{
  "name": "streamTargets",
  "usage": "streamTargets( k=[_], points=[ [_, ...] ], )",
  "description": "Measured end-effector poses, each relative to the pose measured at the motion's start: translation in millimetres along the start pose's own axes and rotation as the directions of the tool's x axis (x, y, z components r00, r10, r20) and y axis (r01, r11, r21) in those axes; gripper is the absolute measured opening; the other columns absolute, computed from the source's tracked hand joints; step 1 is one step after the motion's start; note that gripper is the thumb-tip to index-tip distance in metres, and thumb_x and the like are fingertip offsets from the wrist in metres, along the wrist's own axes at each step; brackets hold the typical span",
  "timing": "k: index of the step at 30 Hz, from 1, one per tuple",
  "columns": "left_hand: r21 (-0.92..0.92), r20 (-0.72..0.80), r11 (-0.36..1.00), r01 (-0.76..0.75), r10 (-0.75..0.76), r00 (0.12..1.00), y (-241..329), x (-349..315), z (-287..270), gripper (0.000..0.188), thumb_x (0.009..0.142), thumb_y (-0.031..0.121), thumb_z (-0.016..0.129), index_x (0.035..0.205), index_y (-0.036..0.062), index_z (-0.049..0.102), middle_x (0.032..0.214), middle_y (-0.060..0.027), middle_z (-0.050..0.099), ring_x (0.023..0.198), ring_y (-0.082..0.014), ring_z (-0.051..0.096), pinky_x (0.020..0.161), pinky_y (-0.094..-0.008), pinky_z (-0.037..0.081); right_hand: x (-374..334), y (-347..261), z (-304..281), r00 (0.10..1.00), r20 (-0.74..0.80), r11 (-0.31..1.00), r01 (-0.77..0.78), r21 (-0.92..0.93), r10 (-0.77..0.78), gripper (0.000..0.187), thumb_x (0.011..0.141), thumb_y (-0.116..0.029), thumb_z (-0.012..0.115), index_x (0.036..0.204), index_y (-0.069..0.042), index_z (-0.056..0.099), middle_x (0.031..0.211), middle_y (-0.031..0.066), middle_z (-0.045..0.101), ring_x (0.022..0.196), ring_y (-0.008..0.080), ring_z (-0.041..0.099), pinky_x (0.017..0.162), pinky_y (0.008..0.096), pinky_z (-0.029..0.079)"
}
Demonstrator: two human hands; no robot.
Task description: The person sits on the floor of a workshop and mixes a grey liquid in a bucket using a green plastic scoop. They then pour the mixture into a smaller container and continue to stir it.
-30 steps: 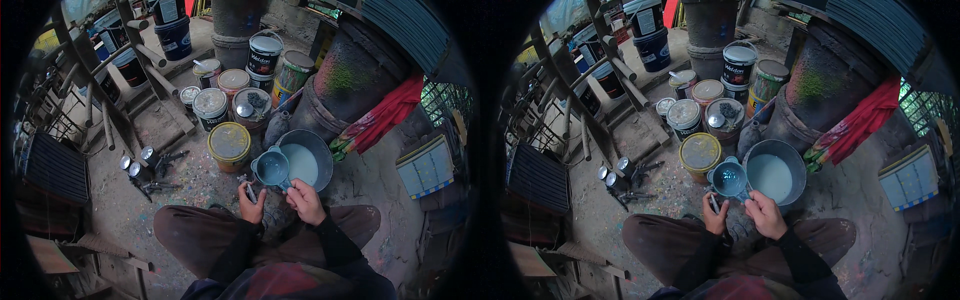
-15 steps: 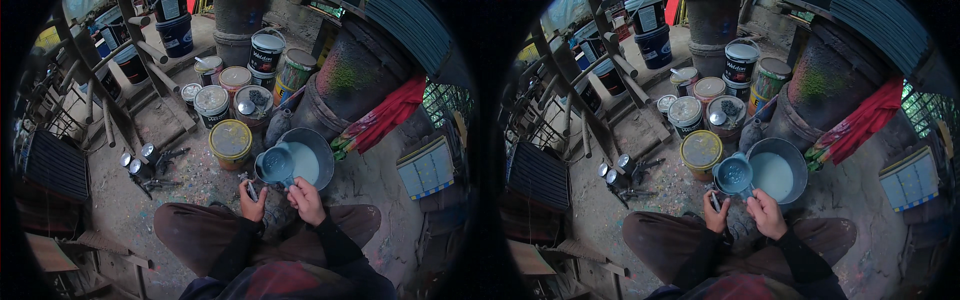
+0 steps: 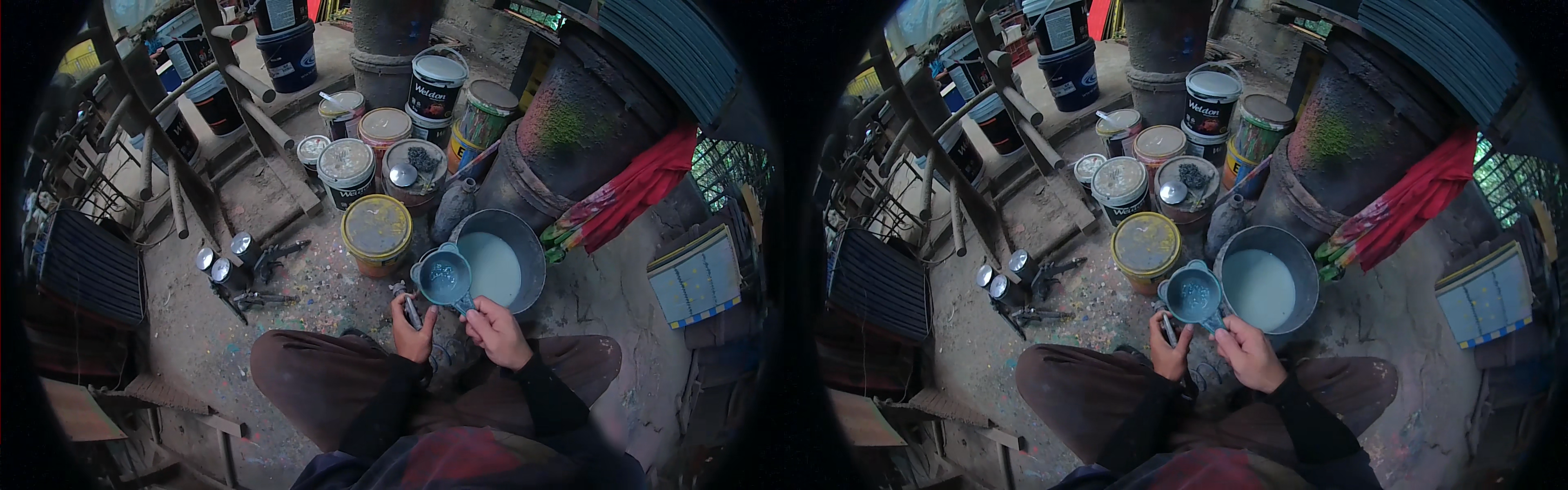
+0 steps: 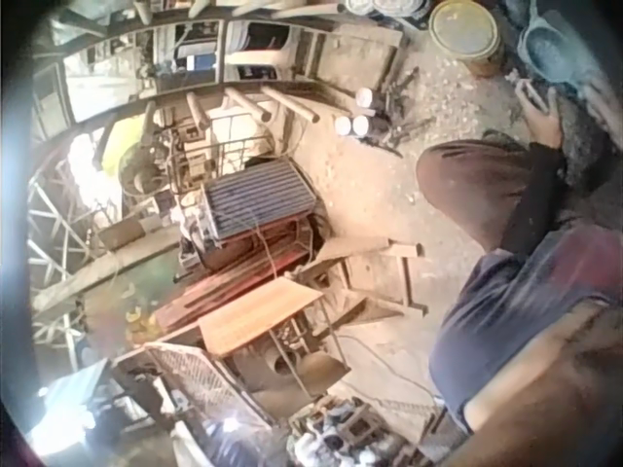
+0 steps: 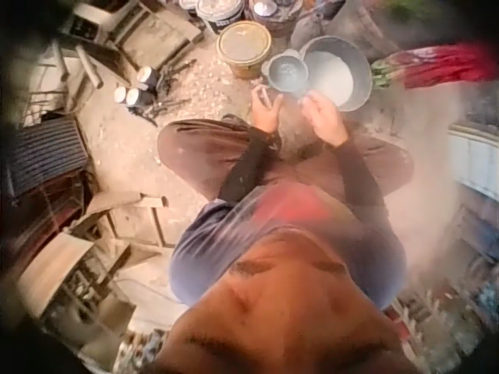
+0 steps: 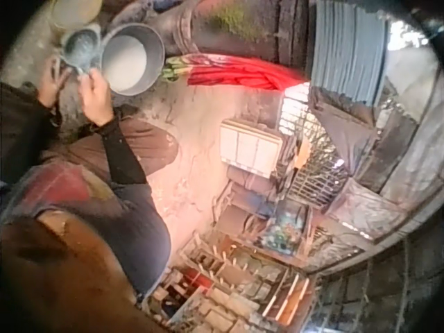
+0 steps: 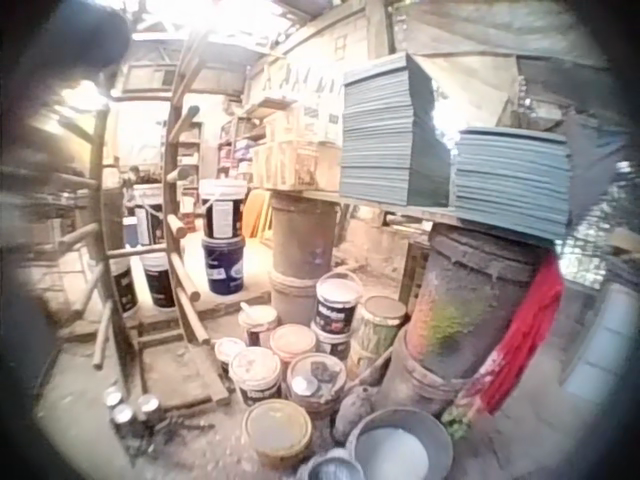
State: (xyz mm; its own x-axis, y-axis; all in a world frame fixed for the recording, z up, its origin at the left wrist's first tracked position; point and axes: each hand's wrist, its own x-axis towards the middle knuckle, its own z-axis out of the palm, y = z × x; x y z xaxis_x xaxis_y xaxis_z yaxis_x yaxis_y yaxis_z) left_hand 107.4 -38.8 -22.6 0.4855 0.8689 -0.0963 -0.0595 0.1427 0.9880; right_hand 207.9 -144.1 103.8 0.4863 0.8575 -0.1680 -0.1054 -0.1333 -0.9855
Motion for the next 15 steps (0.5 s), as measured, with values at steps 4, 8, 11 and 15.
streamTargets(
  k=[4, 8, 11, 15],
  points=[
    [0.000, -0.003, 1.000, 0.009, -0.009, 1.000, 2.6, -1.7, -0.1, 0.044, 0.078, 0.017, 0.070, 0.110, 0.0018, 0.044, 0.103, -0.0117, 0.048, 0.097, -0.0201, 0.047, 0.087, -0.0310, 0.037, -2.2, -5.8, 2.1, 0.998, -0.061, 0.997, -0.029, 0.077, 0.033, 0.016, 0.094, -0.014, 0.041, 0.089, -0.001, 0.049, 0.063, -0.0019, 0.042, 0.054, 0.0034, 0.035, 0.049, 0.0187, 0.029],
    [-0.011, 0.003, 1.000, 0.015, -0.015, 1.000, 4.1, -2.8, -0.3, 0.044, 0.078, 0.016, 0.069, 0.110, 0.0016, 0.044, 0.103, -0.0120, 0.048, 0.098, -0.0198, 0.047, 0.087, -0.0310, 0.037, -0.5, -2.1, -0.1, 1.000, -0.007, 0.998, -0.014, -0.063, 0.013, 0.017, 0.095, -0.015, 0.040, 0.089, -0.001, 0.048, 0.062, -0.0021, 0.042, 0.053, 0.0033, 0.035, 0.048, 0.0186, 0.029],
    [-0.019, 0.007, 1.000, 0.011, -0.011, 1.000, 3.1, -1.2, 0.2, 0.044, 0.078, 0.016, 0.069, 0.110, 0.0014, 0.043, 0.103, -0.0120, 0.048, 0.098, -0.0197, 0.047, 0.087, -0.0309, 0.037, -2.4, -6.6, 0.9, 0.999, -0.027, 0.998, -0.032, 0.058, 0.034, 0.017, 0.094, -0.015, 0.042, 0.088, -0.001, 0.049, 0.061, -0.0026, 0.041, 0.053, 0.0030, 0.035, 0.047, 0.0189, 0.028],
    [-0.004, 0.006, 1.000, 0.011, -0.011, 1.000, 4.0, -1.9, 0.0, 0.045, 0.077, 0.016, 0.069, 0.110, 0.0013, 0.043, 0.103, -0.0122, 0.048, 0.098, -0.0200, 0.047, 0.088, -0.0311, 0.037, -3.2, -8.2, 1.5, 0.998, -0.059, 0.995, -0.022, 0.094, 0.028, 0.017, 0.094, -0.014, 0.043, 0.085, -0.001, 0.049, 0.060, -0.0032, 0.041, 0.053, 0.0026, 0.036, 0.047, 0.0195, 0.028]
  ],
)
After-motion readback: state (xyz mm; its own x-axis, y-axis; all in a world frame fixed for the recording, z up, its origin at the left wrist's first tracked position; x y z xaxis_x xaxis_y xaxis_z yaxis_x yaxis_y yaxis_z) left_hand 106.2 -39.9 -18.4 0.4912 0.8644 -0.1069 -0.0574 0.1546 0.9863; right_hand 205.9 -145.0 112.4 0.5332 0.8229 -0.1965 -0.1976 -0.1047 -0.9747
